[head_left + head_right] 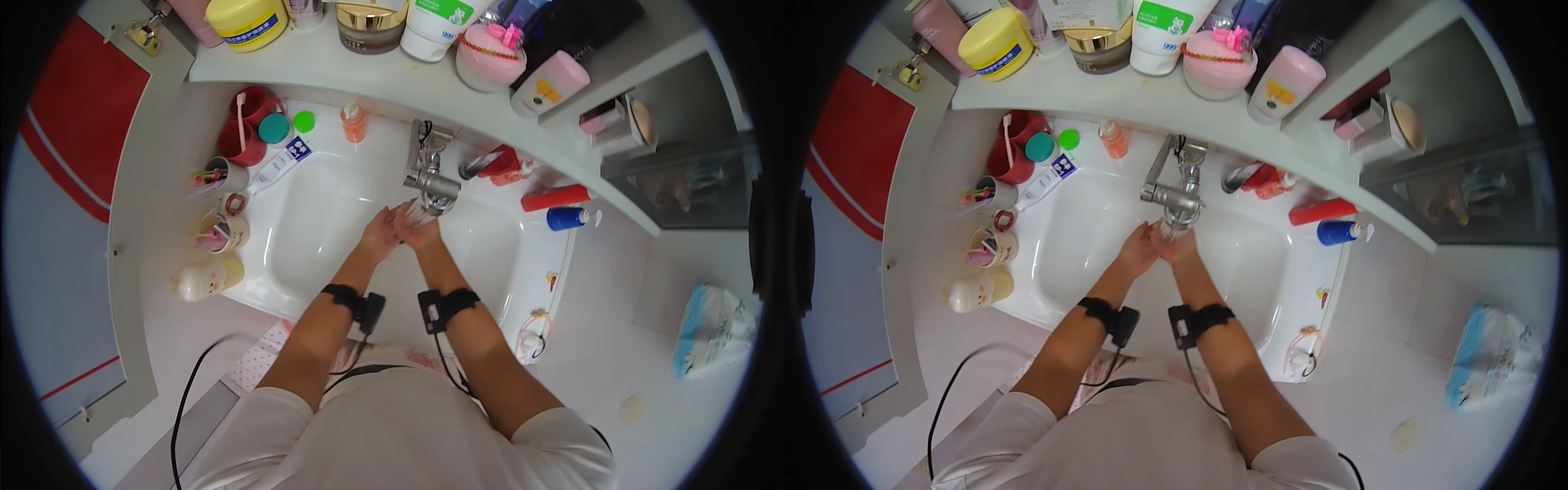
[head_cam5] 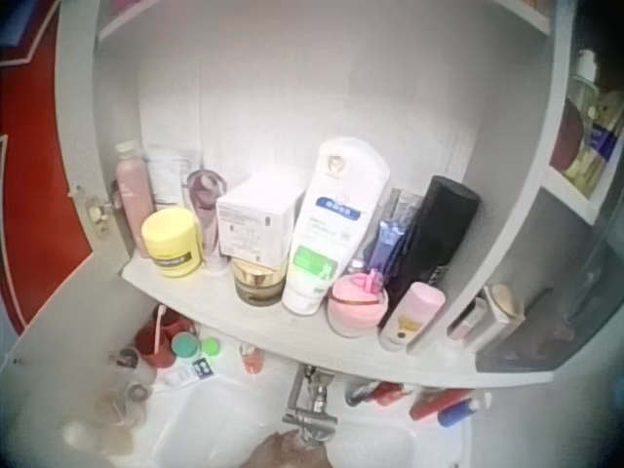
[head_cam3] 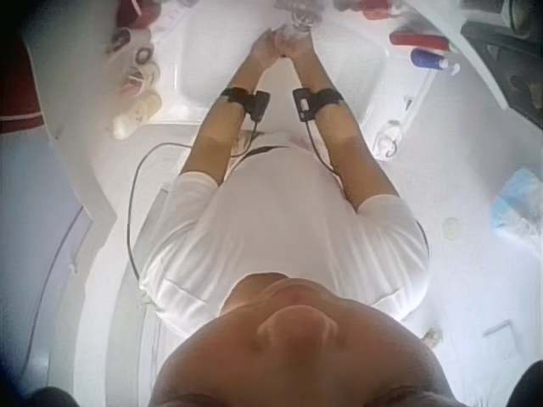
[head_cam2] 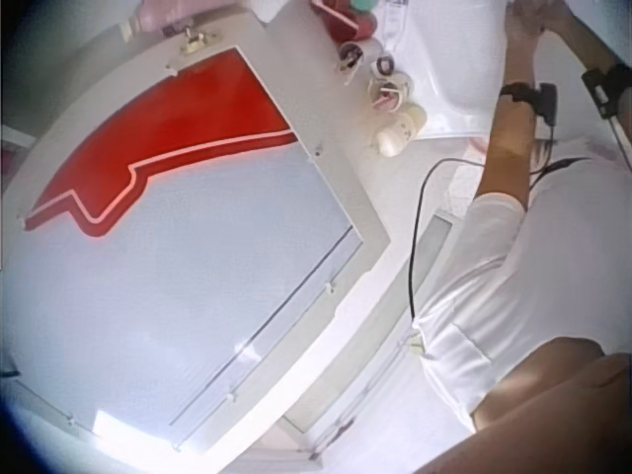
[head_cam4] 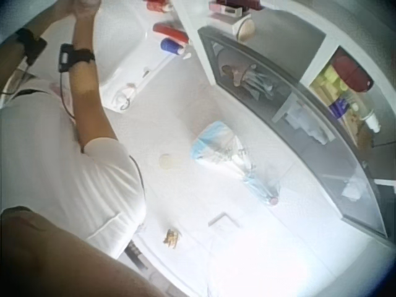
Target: The person takes a white cloth from a laundry bin, carries it to a bathroom sink, and washes it by hand in a pink basin using water and detergent from a packet before hanging a separate towel on a wall hook.
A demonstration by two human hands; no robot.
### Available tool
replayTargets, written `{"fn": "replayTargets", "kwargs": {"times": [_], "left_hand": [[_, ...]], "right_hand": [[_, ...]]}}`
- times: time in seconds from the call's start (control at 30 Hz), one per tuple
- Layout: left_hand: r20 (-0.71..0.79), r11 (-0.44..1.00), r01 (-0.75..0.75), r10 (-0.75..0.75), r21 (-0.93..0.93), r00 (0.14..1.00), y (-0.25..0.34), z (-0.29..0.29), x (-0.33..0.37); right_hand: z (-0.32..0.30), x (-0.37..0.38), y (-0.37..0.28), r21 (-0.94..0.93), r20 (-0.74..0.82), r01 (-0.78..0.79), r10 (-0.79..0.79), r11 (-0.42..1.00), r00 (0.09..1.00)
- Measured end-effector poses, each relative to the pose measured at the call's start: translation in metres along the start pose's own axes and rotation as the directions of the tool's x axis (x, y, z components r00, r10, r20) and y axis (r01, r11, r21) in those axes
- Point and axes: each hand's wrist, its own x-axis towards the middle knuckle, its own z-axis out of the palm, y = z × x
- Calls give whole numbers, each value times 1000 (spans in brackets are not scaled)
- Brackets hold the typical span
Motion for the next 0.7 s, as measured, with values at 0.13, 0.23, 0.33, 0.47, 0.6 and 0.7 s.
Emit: {"fn": "replayTargets", "kwargs": {"times": [0.13, 0.23, 0.33, 0.47, 0.6, 0.7], "left_hand": [[-165, 968, -249, 243, -15, 956, -22, 32, 1], [-153, 968, 73, -112, -240, 982, -13, 68, 2], [-244, 934, 346, -358, -92, 901, -7, 26, 17], [-451, 956, 81, 57, 281, 890, -3, -14, 23], [-19, 301, -94, 352, 949, 936, -16, 53, -1], [172, -69, -158, 319, 985, 932, -29, 72, -11]], "right_hand": [[2, 3, 4, -12, -137, 159, -159, 987, 978], [-25, 3, -11, -290, -480, 299, -408, 909, 776], [-40, -7, -1, -988, 101, 9, -594, -156, 798], [30, -6, 47, -956, -21, -178, -551, -233, 835], [-10, -14, 3, -974, -88, -189, -561, -124, 823], [-39, -21, -54, -888, -337, -134, -426, 439, 840]]}}
